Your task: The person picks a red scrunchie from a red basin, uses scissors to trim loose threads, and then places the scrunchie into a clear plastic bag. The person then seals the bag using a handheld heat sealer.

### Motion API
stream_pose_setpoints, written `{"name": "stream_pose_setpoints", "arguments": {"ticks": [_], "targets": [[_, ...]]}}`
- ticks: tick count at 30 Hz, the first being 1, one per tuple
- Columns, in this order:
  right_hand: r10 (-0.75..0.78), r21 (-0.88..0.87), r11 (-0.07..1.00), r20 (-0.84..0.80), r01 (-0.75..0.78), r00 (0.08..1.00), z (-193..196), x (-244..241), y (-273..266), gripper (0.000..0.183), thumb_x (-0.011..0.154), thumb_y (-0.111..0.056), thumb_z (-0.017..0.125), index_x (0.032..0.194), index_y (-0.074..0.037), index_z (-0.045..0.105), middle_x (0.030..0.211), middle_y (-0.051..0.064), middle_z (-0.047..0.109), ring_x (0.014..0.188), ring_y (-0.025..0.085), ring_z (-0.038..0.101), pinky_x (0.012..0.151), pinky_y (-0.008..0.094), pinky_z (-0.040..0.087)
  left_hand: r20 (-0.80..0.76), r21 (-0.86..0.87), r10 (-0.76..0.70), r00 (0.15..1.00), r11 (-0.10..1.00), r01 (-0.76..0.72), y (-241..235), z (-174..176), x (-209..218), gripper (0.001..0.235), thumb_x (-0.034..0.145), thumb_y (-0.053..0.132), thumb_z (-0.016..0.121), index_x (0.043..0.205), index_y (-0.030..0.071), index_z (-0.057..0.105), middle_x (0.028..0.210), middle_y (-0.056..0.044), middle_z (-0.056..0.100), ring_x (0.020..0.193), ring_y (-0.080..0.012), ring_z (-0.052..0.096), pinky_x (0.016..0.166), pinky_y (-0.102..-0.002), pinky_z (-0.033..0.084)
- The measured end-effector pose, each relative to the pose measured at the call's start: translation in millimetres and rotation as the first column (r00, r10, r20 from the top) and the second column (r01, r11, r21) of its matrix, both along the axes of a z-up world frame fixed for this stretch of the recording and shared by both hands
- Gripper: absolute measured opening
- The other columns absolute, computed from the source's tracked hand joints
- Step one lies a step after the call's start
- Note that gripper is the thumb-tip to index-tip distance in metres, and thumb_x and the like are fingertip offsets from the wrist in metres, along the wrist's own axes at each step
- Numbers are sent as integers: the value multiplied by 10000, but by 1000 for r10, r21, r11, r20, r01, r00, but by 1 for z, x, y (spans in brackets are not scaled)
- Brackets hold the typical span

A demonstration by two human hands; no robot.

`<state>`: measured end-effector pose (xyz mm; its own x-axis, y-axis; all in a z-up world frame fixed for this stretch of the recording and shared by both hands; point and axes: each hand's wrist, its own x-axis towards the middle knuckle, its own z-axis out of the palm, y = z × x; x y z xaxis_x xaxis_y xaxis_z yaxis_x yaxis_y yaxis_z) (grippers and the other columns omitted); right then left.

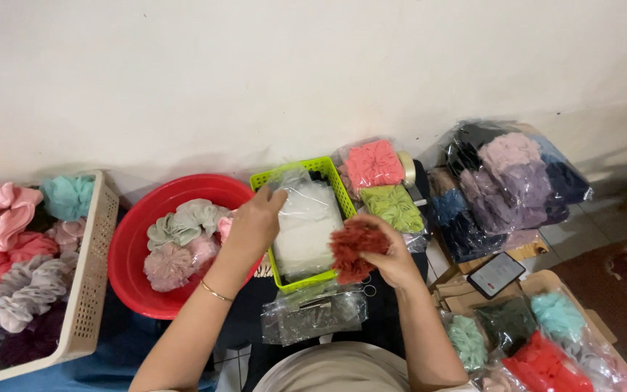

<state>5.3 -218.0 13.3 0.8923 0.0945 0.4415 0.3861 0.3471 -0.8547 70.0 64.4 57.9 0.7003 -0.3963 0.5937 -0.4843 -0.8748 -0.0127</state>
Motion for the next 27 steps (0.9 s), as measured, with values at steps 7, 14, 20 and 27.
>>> {"name": "stream_pose_setpoints", "arguments": {"ticks": [7,14,20,27], "targets": [[-417,245,875,-52,417,907,-20,-4,-3,680,640,190,751,1290,47,616,1154,183,683,1077,281,654,971,443,539,59,232,106,993,966,-117,-42,-25,-19,216,880,114,453,1071,211,484,742,24,585,551,-199,665,484,-335,539],[-601,-10,679,567,734,563,-15,-10,43,554,608,160,842,1123,17,696,1025,184,684,908,343,693,806,384,569,-251,-77,-91,964,994,74,-67,3,-56,164,888,100,484,1044,150,474,735,-63,599,610,-331,683,532,-451,553],[-274,-364,749,591,553,759,-38,-16,51,526,651,129,796,1136,-66,745,1050,120,752,949,343,742,821,418,609,-442,-334,-205,873,941,52,-54,-10,-50,77,955,113,466,974,169,517,770,-103,655,747,-362,708,662,-422,568],[-467,-366,676,457,639,757,-30,-18,20,549,724,122,720,1248,-39,700,1128,206,745,1046,414,711,896,494,572,-356,76,-116,927,985,152,-46,-16,-68,339,915,-35,519,1180,126,656,895,-81,654,714,-256,724,656,-323,594]]}}
